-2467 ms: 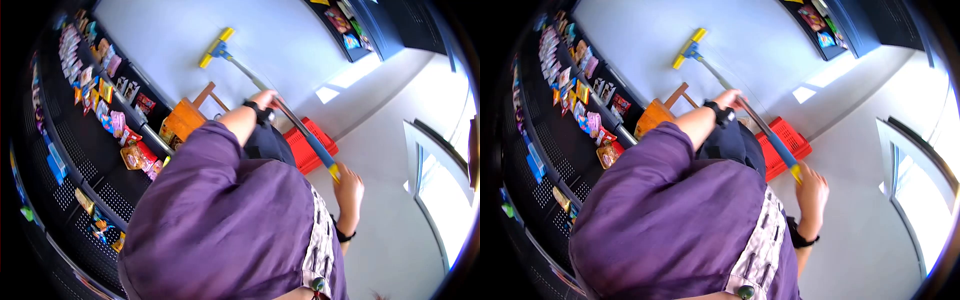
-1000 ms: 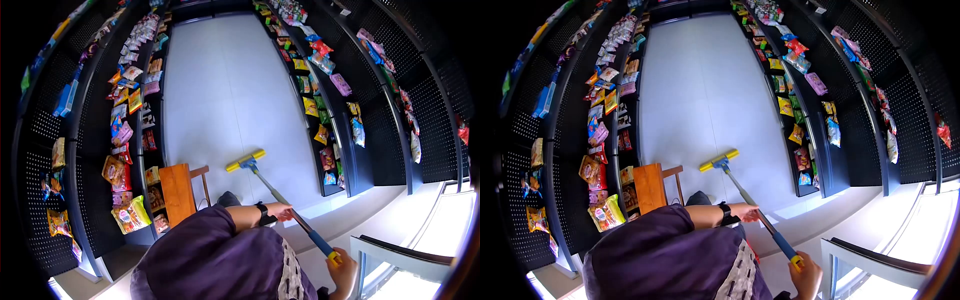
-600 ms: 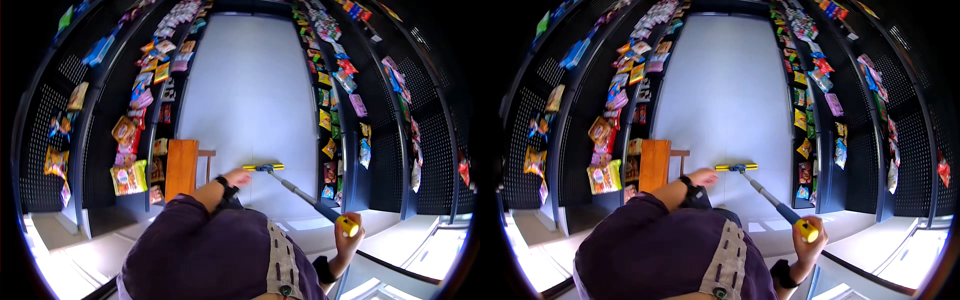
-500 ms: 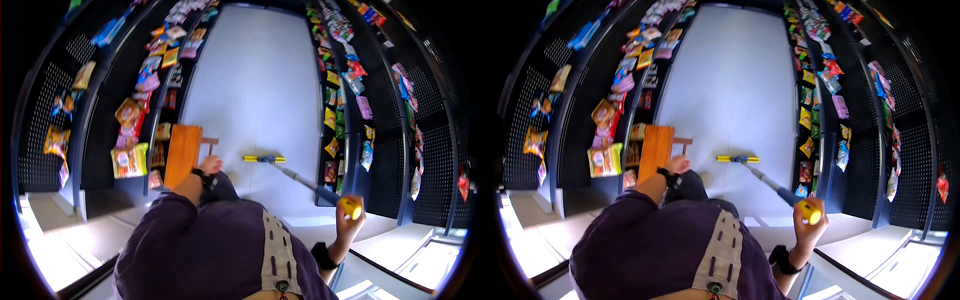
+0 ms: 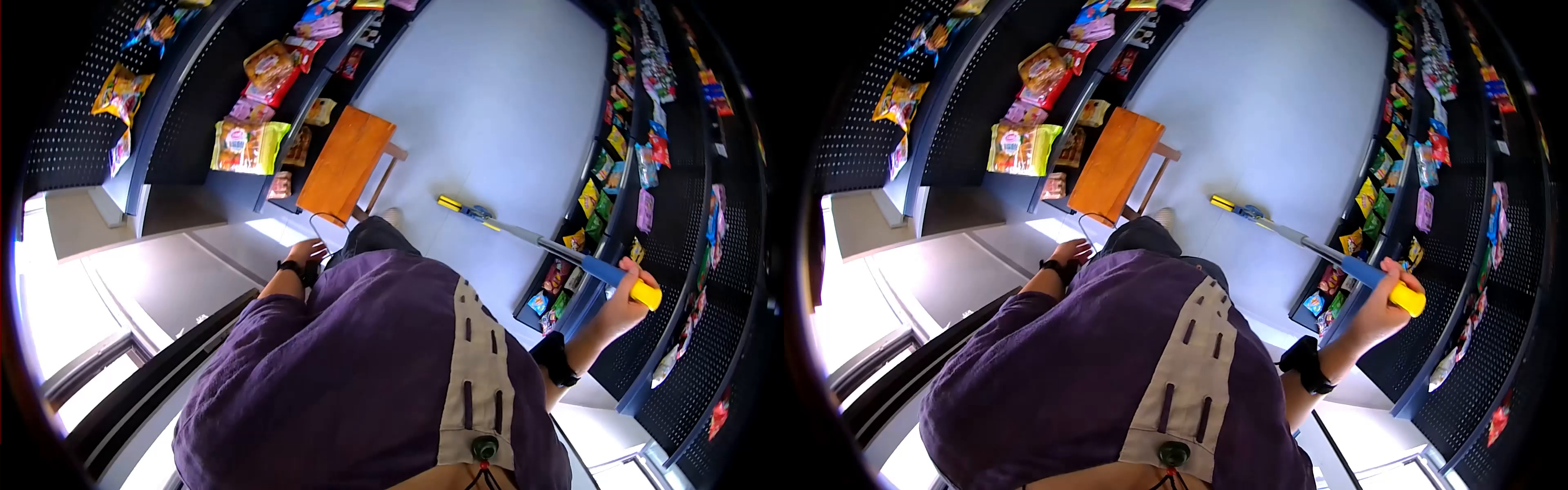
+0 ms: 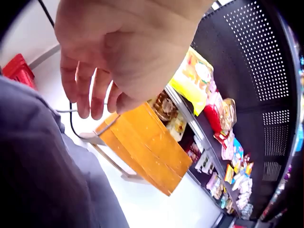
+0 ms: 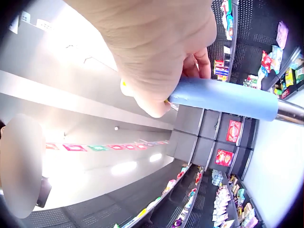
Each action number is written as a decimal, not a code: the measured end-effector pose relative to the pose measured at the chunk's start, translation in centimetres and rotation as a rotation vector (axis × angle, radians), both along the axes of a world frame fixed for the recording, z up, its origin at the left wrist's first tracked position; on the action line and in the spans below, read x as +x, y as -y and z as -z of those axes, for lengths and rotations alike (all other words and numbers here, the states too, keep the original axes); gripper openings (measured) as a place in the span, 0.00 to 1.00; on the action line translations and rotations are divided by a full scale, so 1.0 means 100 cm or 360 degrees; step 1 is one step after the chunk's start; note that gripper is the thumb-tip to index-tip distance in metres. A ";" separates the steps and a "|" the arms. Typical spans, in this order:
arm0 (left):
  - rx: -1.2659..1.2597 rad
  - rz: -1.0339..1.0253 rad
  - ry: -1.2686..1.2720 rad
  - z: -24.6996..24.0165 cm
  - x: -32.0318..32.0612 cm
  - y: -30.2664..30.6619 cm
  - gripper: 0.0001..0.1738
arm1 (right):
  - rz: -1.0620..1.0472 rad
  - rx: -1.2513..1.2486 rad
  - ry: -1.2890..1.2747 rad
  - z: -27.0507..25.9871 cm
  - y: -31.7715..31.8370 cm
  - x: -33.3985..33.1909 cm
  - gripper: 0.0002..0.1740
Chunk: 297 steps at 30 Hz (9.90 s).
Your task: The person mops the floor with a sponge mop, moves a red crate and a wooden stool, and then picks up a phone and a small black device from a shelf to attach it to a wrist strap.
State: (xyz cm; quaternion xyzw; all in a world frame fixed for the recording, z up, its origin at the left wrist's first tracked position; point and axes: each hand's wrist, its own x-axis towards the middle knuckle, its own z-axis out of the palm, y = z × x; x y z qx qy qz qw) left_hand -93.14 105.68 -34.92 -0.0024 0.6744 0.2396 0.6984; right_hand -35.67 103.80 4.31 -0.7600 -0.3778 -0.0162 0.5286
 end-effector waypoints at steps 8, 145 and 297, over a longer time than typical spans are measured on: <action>0.0095 0.0140 -0.0097 -0.014 0.009 -0.077 0.17 | -0.0096 0.0059 -0.0095 0.004 -0.044 -0.008 0.07; 0.0054 -0.0605 0.1027 -0.061 0.371 -0.132 0.20 | -0.2390 -0.0130 -0.0542 0.035 -0.129 -0.091 0.10; -0.0490 0.0973 0.0679 0.010 0.730 -0.379 0.22 | -0.0021 -0.1651 -0.0469 0.283 -0.272 0.274 0.23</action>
